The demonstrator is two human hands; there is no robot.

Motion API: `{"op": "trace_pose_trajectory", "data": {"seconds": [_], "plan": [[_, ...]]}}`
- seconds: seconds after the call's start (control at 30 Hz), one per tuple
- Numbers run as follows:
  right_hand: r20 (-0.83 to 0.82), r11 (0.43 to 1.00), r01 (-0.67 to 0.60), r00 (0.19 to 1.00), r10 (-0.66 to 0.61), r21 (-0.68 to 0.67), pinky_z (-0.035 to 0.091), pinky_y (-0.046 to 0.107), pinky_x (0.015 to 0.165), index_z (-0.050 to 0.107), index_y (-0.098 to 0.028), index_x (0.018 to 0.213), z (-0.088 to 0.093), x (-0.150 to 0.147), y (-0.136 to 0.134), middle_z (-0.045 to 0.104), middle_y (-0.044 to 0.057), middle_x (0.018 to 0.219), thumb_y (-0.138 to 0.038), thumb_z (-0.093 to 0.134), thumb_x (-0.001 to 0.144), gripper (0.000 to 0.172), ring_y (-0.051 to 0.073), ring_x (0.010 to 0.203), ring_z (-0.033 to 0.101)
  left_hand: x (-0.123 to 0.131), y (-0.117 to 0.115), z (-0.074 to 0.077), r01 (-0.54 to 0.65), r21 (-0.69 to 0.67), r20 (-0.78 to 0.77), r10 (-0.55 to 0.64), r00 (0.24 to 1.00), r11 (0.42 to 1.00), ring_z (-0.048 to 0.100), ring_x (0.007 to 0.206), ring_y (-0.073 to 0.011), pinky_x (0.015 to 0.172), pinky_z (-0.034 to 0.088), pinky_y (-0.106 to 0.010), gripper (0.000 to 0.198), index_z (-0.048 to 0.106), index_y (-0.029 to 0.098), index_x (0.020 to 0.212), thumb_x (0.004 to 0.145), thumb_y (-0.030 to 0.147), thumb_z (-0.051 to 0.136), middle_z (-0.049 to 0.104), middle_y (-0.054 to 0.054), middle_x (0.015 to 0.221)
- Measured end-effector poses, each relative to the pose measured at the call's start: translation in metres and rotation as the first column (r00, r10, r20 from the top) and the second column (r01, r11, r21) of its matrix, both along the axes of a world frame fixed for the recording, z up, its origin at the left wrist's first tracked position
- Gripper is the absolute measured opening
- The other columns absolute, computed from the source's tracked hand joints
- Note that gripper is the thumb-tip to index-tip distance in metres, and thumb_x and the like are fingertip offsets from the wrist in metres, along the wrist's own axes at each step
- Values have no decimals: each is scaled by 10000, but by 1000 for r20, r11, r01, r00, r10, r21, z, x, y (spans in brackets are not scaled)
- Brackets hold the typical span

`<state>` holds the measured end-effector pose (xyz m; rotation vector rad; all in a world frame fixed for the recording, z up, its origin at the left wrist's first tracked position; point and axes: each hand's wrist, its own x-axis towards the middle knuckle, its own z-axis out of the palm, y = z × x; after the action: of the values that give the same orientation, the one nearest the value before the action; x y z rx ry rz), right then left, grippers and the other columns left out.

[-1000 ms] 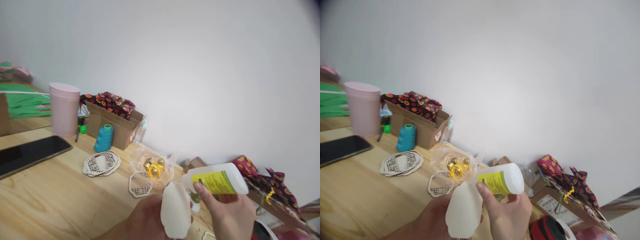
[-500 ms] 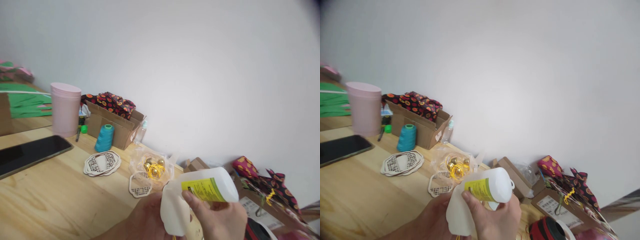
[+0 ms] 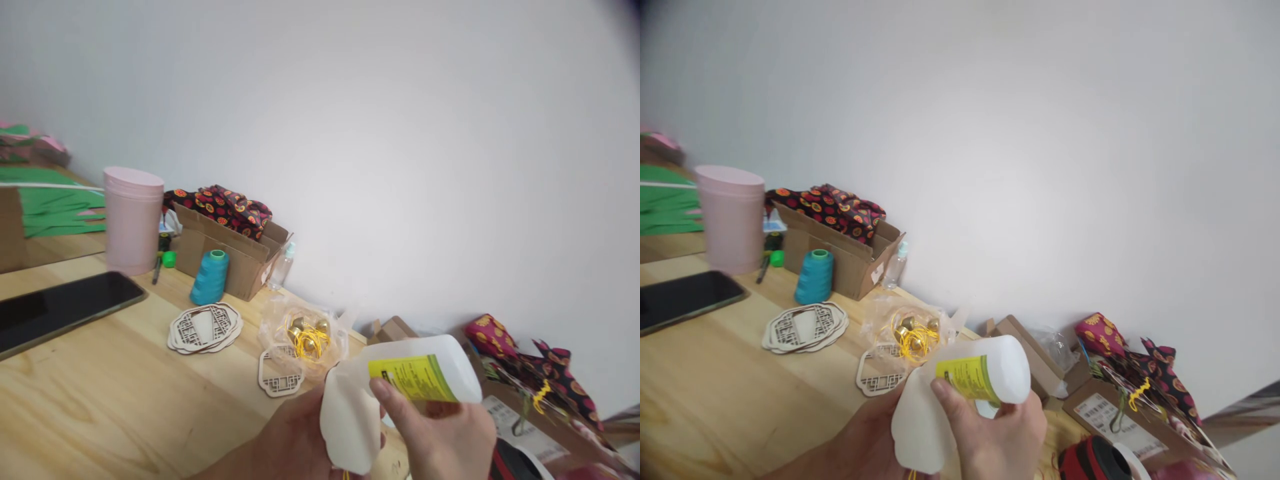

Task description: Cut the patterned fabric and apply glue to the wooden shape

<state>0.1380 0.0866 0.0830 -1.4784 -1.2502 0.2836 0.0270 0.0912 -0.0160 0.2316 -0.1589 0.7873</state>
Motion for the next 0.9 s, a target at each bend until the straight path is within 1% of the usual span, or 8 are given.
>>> {"op": "trace_pose_trajectory", "data": {"seconds": [0.13, 0.2, 0.33, 0.43, 0.53, 0.6, 0.73, 0.9], "plan": [[-37, 997, -50, 998, 52, 53, 541, 291, 453, 639, -130, 579, 0, 3, 3, 691, 80, 546, -388, 741, 424, 318, 258, 511, 650, 1, 0, -2, 20, 20, -51, -18, 999, 1000, 594, 770, -212, 731, 354, -309, 577, 473, -9, 1146, 853, 438, 257, 635, -175, 928], [-48, 998, -48, 998, 50, 39, 542, 296, 442, 633, -122, 584, 0, 2, 2, 690, 92, 548, -386, 743, 413, 333, 265, 508, 650, 1, 0, -4, 10, 25, -64, -8, 998, 1000, 592, 752, -209, 729, 355, -307, 582, 478, 2, 1146, 855, 446, 239, 639, -171, 922], [-22, 1000, -7, 1000, 7, 8, 534, 305, 400, 608, -120, 574, -1, -2, -1, 672, 105, 515, -400, 743, 381, 367, 278, 480, 640, 1, 0, -6, 6, -9, -31, -7, 999, 1000, 584, 864, -221, 740, 359, -309, 545, 486, 47, 1145, 861, 438, 236, 647, -149, 937], [-38, 1000, -25, 999, 25, 17, 543, 300, 429, 602, -135, 564, -1, -3, -2, 671, 90, 512, -398, 726, 400, 334, 268, 491, 644, -1, 0, -6, 50, -2, -26, -50, 998, 999, 594, 850, -217, 751, 355, -307, 552, 478, 31, 1149, 856, 449, 268, 642, -149, 954], [-72, 999, -36, 997, 35, -16, 537, 314, 427, 583, -136, 594, -1, -3, -2, 682, 109, 545, -408, 727, 378, 377, 276, 501, 642, -1, 1, -7, 64, 6, -40, -64, 997, 998, 585, 870, -223, 774, 344, -314, 559, 482, 23, 1139, 853, 456, 275, 644, -159, 940], [-42, 998, -4, 999, 1, -55, 533, 336, 439, 581, -124, 608, 0, -3, -2, 680, 131, 560, -423, 723, 367, 409, 292, 516, 640, 0, 0, -7, 48, -4, -11, -48, 999, 999, 586, 866, -224, 767, 347, -317, 540, 476, 38, 1147, 850, 452, 296, 649, -153, 951], [18, 997, 29, 999, -28, -76, 535, 355, 480, 602, -112, 600, 0, -1, -2, 676, 133, 562, -418, 695, 402, 376, 301, 550, 641, 2, 0, -8, 51, -33, 54, -50, 997, 998, 599, 835, -220, 743, 359, -320, 509, 461, 49, 1158, 850, 430, 325, 659, -132, 971], [-16, 999, 2, 1000, -2, -39, 525, 355, 434, 599, -125, 585, -2, -2, -2, 669, 110, 527, -460, 731, 358, 426, 288, 493, 628, -1, -1, -4, 56, -61, -7, -56, 998, 997, 584, 864, -215, 755, 348, -310, 497, 502, 68, 1121, 843, 443, 332, 654, -145, 936]]}}
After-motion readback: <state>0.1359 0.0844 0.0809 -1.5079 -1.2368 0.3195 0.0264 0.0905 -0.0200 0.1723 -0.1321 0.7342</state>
